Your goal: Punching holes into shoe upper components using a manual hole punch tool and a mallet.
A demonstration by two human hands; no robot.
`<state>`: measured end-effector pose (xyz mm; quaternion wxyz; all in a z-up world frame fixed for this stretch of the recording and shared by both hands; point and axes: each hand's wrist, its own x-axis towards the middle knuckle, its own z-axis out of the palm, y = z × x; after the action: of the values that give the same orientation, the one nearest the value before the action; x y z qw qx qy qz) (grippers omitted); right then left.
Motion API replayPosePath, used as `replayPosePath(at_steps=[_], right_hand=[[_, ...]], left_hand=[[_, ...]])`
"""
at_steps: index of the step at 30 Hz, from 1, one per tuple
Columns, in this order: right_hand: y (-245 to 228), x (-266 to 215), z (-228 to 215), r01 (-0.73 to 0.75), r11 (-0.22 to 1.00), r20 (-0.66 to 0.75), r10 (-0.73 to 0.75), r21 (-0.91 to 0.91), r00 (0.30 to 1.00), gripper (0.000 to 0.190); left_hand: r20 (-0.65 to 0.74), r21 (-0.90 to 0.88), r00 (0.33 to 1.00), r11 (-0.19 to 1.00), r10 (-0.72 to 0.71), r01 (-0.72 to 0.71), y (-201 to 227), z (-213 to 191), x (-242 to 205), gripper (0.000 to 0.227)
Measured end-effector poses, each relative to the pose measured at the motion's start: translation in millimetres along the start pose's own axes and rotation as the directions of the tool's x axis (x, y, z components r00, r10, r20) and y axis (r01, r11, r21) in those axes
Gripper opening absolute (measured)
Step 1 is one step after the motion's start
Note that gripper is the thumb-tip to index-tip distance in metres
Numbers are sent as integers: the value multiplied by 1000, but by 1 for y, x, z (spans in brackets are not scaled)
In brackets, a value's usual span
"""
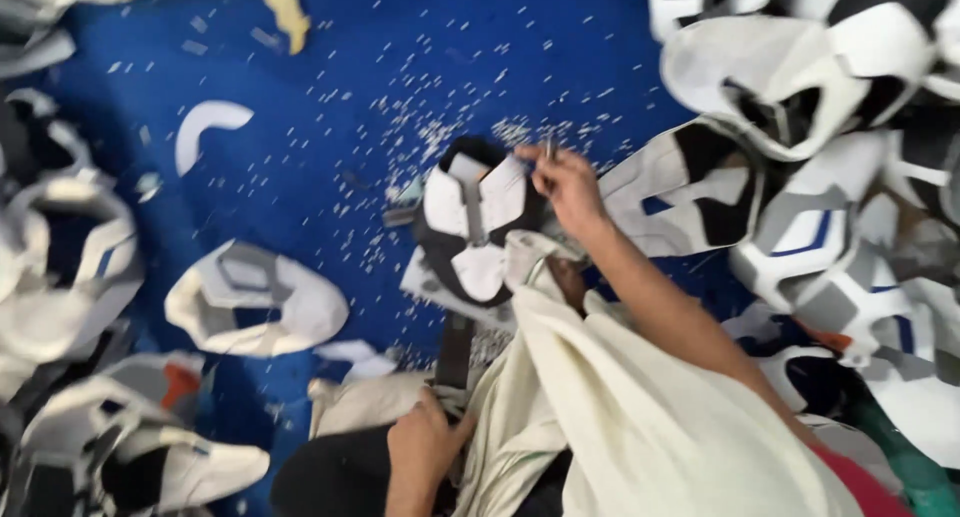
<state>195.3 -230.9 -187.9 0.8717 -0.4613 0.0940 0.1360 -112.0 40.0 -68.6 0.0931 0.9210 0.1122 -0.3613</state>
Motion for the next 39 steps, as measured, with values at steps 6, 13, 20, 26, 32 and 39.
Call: replayPosePath(at_steps=[6,13,20,26,32,39], right_hand=[[-113,-58,-29,297,767,-46,-390,-569,920,12],[-219,-103,-62,53,2,39,-656,-999,754,50],[-235,-122,-91,-62,-225,105,-662,-972,742,18],[-147,-139,71,583,424,509,-284,-693,812,26],[-80,-130,97,444,443,592,288,-779,753,34],[-144,-43,130,519,352,510,-125,-779,851,70]], left_hand=[[-604,-26,791,990,96,-140,1,-66,117,73],[-762,-101,623,918,176,-383,112,-108,250,64],[-576,-574,499,-115,-647,-811,49,-137,181,38],[-605,-767,754,-66,-255,-638,81,-100,89,59],[-500,-859,828,266,-253,-437,53,-91,96,32],[-857,-341,501,599,119,-725,79,-238,92,31]])
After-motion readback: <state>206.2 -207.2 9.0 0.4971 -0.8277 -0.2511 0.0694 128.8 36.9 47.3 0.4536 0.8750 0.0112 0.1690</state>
